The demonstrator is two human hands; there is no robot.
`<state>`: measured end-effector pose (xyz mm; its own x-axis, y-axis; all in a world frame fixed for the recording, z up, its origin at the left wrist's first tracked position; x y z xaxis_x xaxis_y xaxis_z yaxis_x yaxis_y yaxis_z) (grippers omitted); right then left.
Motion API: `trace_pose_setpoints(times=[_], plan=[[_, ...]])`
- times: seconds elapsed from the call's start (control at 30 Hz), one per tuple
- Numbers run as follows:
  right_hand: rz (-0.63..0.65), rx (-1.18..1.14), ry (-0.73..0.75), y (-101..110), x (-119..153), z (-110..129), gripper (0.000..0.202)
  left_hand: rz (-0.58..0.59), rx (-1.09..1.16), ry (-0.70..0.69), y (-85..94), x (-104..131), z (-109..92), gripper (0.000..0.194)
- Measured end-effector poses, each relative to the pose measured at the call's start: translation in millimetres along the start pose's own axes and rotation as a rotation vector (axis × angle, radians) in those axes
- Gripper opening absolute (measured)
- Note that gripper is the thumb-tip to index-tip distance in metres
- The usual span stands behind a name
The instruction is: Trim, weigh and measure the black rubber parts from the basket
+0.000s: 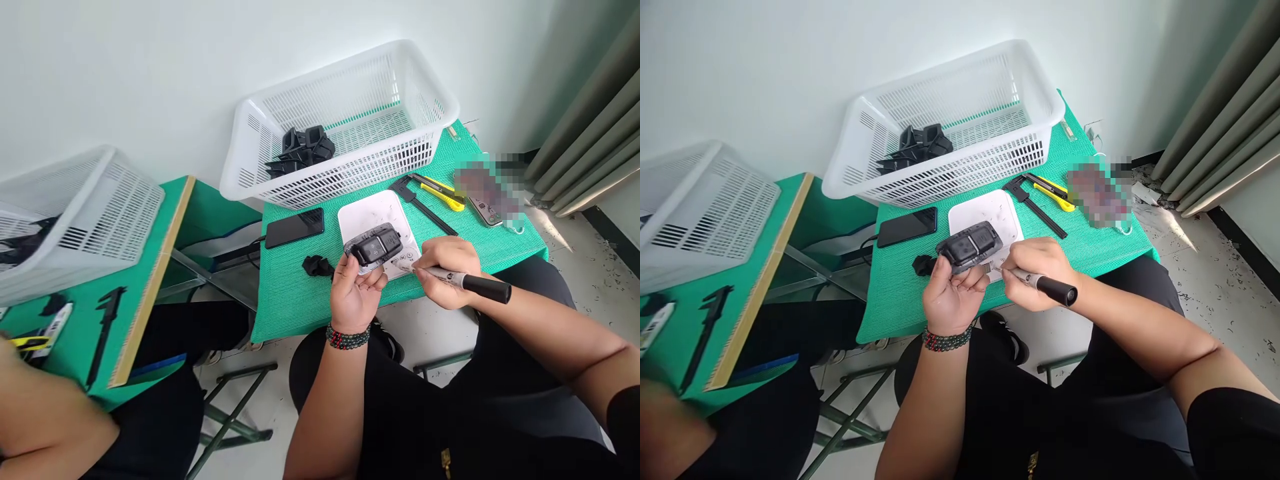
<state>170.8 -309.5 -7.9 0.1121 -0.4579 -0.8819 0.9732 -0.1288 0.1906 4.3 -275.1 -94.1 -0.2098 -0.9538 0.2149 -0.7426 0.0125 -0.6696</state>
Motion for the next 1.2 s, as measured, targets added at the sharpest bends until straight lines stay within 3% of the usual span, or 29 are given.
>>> trace_pose_setpoints(times=[0.17,0.3,0.53,0.87,1.07,1.2], plan=[[-0.017,-0.044,0.024,2.8,-0.4,3.2,0.016,-0.087,0.015,-0.091,9.6,-4.5,1.0,0.04],[-0.037,-0.064,0.007,5.3,-0.7,5.2,0.017,-0.078,-0.01,-0.098,8.0,-6.1,4.0,0.032],[-0.059,-0.088,-0.031,5.7,0.9,6.4,0.015,-0.046,0.026,-0.017,3.0,-4.7,13.3,0.034],[-0.097,-0.081,-0.046,6.4,1.1,4.9,0.015,-0.044,-0.069,-0.219,-7.1,1.9,0.7,0.024],[-0.098,-0.078,-0.066,7.7,0.9,3.6,0.014,-0.027,-0.049,-0.23,-1.3,2.3,-1.2,0.043],[-0.103,-0.074,-0.079,8.7,1.2,2.1,0.014,0.01,-0.033,-0.223,-0.4,0.7,-1.3,0.032]])
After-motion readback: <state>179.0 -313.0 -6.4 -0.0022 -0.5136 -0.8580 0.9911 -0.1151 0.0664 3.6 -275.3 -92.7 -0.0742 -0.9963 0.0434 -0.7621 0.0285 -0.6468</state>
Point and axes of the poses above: each hand's wrist, its own x-axis away from the middle knuckle, its own y-axis out of the back of the hand, z = x × y, the point moved 7 cm from there along -x, towards the middle knuckle, and after that the axes turned 4 degrees about y, right-handed, at the moved point
